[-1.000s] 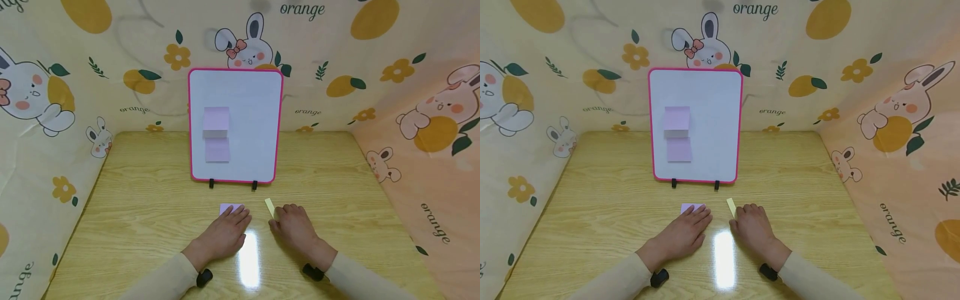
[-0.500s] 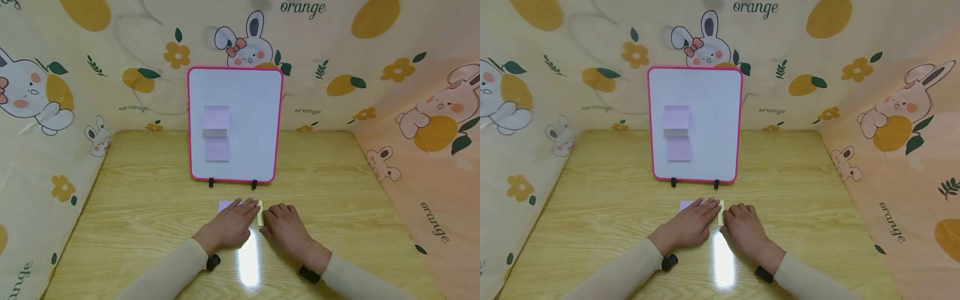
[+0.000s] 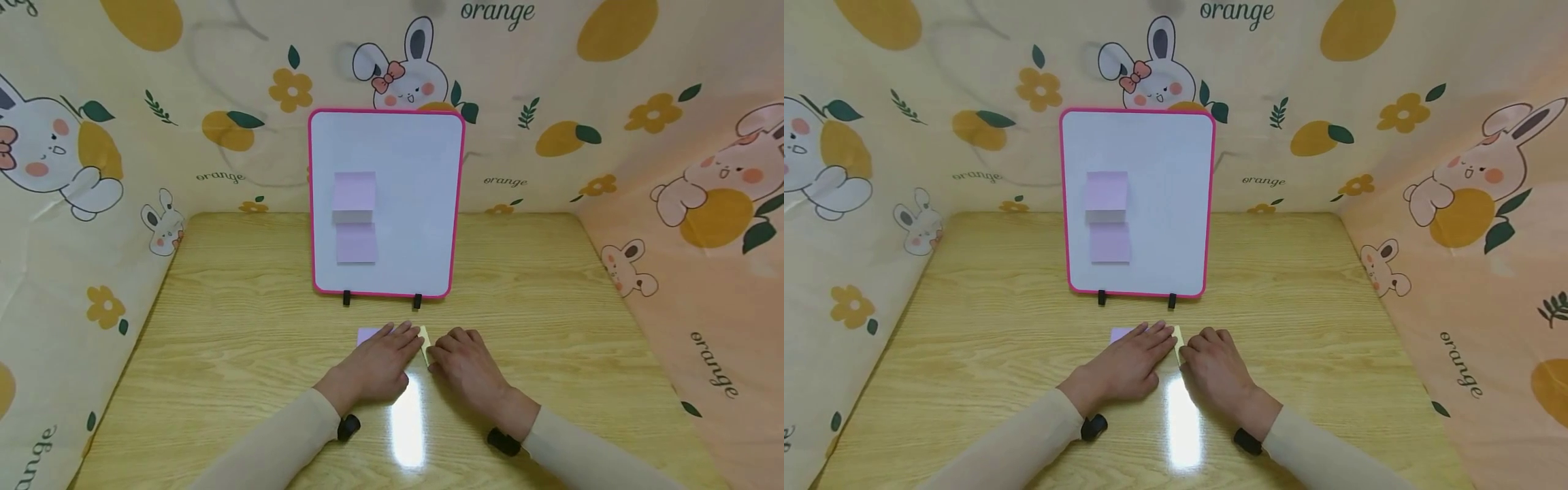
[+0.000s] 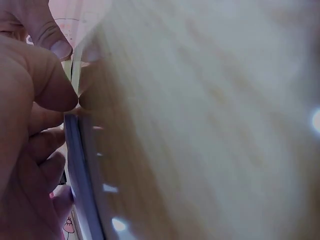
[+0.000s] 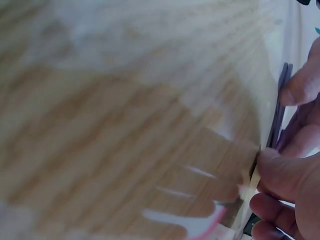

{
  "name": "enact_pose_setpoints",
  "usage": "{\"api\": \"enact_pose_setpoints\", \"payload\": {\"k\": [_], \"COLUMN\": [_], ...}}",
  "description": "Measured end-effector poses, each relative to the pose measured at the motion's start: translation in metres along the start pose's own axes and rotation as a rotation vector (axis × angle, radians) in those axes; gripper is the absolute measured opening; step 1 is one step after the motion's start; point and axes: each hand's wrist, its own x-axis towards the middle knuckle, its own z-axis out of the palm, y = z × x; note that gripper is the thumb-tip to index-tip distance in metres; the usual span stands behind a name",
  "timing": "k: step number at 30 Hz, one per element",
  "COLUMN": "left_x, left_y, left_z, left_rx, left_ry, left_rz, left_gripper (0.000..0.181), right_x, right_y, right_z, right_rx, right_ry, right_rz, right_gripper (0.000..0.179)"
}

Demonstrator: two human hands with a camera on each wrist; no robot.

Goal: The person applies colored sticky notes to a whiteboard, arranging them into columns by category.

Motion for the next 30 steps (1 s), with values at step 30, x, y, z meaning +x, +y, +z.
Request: {"api": "enact_pose_setpoints", "payload": {"k": [30], "left_x": [-0.029], "left_y": [0.007], "left_z": [0.006], "left_rx": [0.005], "left_ry": [0.067], "left_rz": [-0.017], "left_gripper": [0.062], "right_x": [0.002], "right_y": [-0.001], "right_z": [0.002], "right_rx": [-0.08], "right_ry": [-0.059], "right_rz": [0.131], "right_gripper": [0.05]}}
